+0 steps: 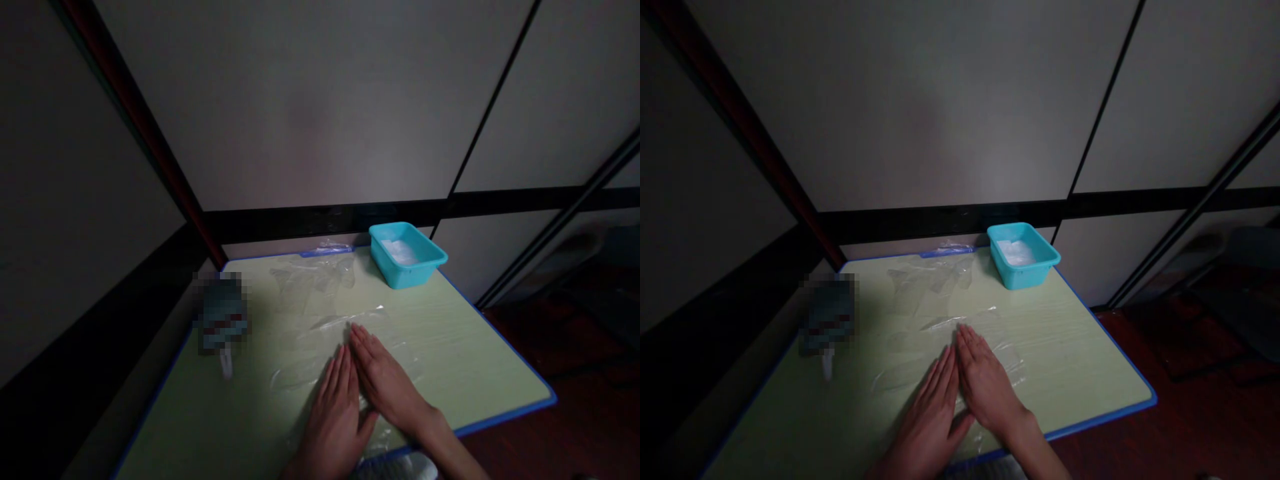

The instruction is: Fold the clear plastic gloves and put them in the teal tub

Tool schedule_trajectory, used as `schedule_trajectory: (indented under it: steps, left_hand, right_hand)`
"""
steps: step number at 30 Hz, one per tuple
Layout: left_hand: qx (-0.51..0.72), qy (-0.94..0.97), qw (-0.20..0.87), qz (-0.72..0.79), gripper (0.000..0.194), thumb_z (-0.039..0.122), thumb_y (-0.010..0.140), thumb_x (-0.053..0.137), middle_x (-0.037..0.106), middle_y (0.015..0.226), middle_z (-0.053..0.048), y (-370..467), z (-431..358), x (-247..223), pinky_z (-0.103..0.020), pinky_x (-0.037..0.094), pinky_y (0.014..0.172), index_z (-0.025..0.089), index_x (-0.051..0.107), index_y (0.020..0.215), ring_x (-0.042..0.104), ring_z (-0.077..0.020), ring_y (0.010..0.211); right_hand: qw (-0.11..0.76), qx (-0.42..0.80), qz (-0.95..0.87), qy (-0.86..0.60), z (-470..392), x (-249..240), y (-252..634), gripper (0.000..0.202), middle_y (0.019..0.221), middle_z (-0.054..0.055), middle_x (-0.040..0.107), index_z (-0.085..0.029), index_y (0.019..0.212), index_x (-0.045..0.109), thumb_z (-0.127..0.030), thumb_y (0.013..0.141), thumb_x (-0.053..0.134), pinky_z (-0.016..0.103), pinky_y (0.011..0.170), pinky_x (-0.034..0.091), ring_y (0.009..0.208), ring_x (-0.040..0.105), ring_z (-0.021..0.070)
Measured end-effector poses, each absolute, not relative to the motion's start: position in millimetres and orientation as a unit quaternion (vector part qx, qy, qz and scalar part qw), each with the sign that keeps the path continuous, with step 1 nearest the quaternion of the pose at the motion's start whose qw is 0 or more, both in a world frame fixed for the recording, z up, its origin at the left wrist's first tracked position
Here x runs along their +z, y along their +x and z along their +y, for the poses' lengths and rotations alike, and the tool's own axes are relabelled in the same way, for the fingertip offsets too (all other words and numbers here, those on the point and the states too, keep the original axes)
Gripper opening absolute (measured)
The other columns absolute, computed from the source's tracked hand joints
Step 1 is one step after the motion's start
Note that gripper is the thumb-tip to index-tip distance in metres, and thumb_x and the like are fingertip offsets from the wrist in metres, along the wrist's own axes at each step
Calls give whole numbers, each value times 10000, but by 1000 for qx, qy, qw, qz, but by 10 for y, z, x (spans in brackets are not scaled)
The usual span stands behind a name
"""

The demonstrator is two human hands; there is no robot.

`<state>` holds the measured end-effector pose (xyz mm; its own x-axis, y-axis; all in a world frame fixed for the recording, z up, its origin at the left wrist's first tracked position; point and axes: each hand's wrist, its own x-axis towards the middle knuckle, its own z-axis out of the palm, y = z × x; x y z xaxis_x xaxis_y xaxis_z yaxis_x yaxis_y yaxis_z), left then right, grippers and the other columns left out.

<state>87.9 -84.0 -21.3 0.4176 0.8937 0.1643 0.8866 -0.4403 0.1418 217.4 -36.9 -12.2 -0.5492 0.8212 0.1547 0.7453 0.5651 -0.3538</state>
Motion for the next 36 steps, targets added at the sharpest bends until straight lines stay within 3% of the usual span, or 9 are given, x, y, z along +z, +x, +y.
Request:
schedule_trajectory:
  steps: [3,10,19,24,26,28,30,36]
  left_hand:
    - [111,850,-14,514,685,373,740,509,293,1357,-197,833,-855,-289,-393,325,993,29,316,1300,265,-282,1254]
    - [130,853,-60,502,657,486,776,457,329,1356,-172,784,-868,-346,-399,321,982,60,380,1270,274,-286,1255]
    - [102,865,-4,492,818,582,731,468,226,1402,-161,662,-897,-271,-406,276,1000,87,246,1342,217,-291,1278]
    - [118,917,22,380,809,629,740,421,254,1397,-136,527,-953,-153,-386,267,1014,124,240,1347,243,-277,1271]
    - [105,934,34,338,668,541,804,412,288,1389,-96,527,-982,-79,-364,291,1007,173,259,1340,266,-244,1266]
    - [94,946,30,310,447,354,886,375,351,1364,-46,568,-1005,-17,-332,309,1003,231,311,1311,307,-191,1250]
    - [105,951,25,290,350,209,908,332,436,1313,-19,628,-1020,24,-308,317,1001,245,400,1249,369,-153,1216]
    - [181,933,64,303,195,189,855,413,632,1076,-17,707,-1044,82,-292,395,945,207,596,921,546,-147,1029]
  right_hand:
    - [153,123,-876,-442,-411,-167,2134,471,1404,114,193,-83,1351,237,-163,888,275,366,1050,232,1291,151,179]
    - [141,55,-885,-441,-374,-231,2271,551,1402,123,186,-108,1350,249,-403,893,338,422,1031,248,1291,143,231]
    - [136,25,-867,-478,-251,-282,2578,570,1406,106,189,-139,1358,228,-450,889,314,439,1025,233,1294,134,227]
    - [156,48,-850,-500,-189,-298,2717,567,1408,119,195,-127,1352,249,-439,886,327,431,1032,216,1294,144,221]
    - [188,72,-839,-506,-192,-284,2732,538,1412,112,196,-130,1345,269,-413,891,324,426,1036,212,1296,144,212]
    - [238,101,-820,-512,-209,-259,2742,497,1417,96,194,-146,1335,285,-381,899,312,427,1040,209,1298,146,202]
    - [296,126,-795,-515,-236,-229,2757,455,1415,79,210,-170,1317,310,-359,903,306,427,1042,211,1294,165,194]
    - [410,142,-737,-518,-317,-183,2826,361,1337,83,360,-197,1212,428,-336,896,320,428,1015,269,1226,320,213]
